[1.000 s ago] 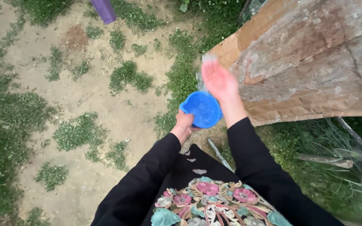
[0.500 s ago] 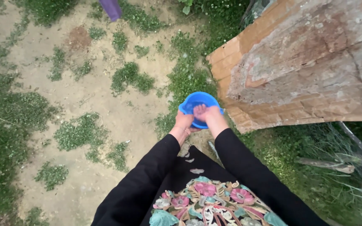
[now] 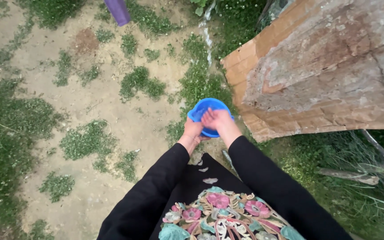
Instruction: The person repeatedly scoops water from a bucket with a blue plastic scoop and pours it onto small plants in a garden bed. The person refills the scoop from the bucket multiple times and waters several different plants in the area.
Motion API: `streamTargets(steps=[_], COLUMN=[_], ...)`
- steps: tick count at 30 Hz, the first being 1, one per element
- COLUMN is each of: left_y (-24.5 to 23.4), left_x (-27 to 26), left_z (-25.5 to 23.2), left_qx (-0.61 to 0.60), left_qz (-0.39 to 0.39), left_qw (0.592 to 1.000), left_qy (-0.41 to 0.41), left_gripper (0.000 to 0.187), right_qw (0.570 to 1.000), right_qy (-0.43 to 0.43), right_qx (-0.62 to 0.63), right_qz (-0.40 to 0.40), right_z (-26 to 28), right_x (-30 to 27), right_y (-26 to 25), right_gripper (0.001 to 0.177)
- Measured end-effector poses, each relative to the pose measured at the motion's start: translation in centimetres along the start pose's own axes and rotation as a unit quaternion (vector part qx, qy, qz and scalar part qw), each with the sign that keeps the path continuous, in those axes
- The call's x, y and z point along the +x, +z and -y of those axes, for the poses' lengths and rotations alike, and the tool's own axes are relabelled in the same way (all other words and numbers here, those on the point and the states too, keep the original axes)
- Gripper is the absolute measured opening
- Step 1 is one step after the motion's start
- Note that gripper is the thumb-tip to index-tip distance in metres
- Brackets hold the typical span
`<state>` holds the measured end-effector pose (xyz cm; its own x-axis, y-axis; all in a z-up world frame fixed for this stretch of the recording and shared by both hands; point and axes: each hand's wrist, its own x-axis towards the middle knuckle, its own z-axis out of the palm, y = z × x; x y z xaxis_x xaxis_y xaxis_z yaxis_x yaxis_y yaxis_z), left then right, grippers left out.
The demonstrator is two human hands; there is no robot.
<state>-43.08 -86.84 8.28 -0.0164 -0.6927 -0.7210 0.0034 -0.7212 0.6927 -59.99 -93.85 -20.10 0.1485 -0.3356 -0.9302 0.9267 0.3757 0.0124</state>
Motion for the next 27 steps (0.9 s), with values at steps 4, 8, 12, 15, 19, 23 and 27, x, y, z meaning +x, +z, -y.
streamTargets(steps=[4, 8, 12, 15, 19, 23, 27], left_y=[1.4, -0.1, 0.3, 0.3, -0.1, -0.1, -0.5], left_x=[11.7, 5.7, 8.6, 10.2, 9.4, 6.8, 2.1], left_z=[8.3, 2.7, 5.6, 6.7, 6.4, 5.0, 1.5], left_qx=[-0.116, -0.116, -0.148, -0.149, -0.15, 0.006, 0.127], left_qz=[-0.018, -0.005, -0.009, -0.001, -0.005, 0.012, 0.015], left_qw=[0.993, 0.993, 0.989, 0.988, 0.988, 1.0, 0.992], left_qy=[-0.023, -0.028, -0.029, -0.032, -0.042, -0.01, 0.006], left_gripper=[0.057, 0.062, 0.073, 0.073, 0.075, 0.067, 0.061], right_qw=[0.991, 0.974, 0.913, 0.951, 0.986, 0.998, 0.996], right_qy=[-0.081, -0.005, -0.146, -0.103, -0.038, -0.022, -0.053], right_qx=[0.086, 0.166, 0.08, 0.04, 0.074, 0.025, 0.055], right_qz=[-0.056, 0.155, 0.374, 0.289, 0.146, -0.05, -0.034], right_z=[1.4, -0.2, 2.1, 4.7, 2.9, 1.3, 2.9], right_x=[8.9, -6.3, -21.2, -16.0, -2.8, 5.5, 12.0], right_y=[-4.0, 3.1, 12.6, 10.9, 3.4, -3.9, -5.7], right_gripper=[0.025, 0.026, 0.026, 0.023, 0.014, 0.021, 0.02])
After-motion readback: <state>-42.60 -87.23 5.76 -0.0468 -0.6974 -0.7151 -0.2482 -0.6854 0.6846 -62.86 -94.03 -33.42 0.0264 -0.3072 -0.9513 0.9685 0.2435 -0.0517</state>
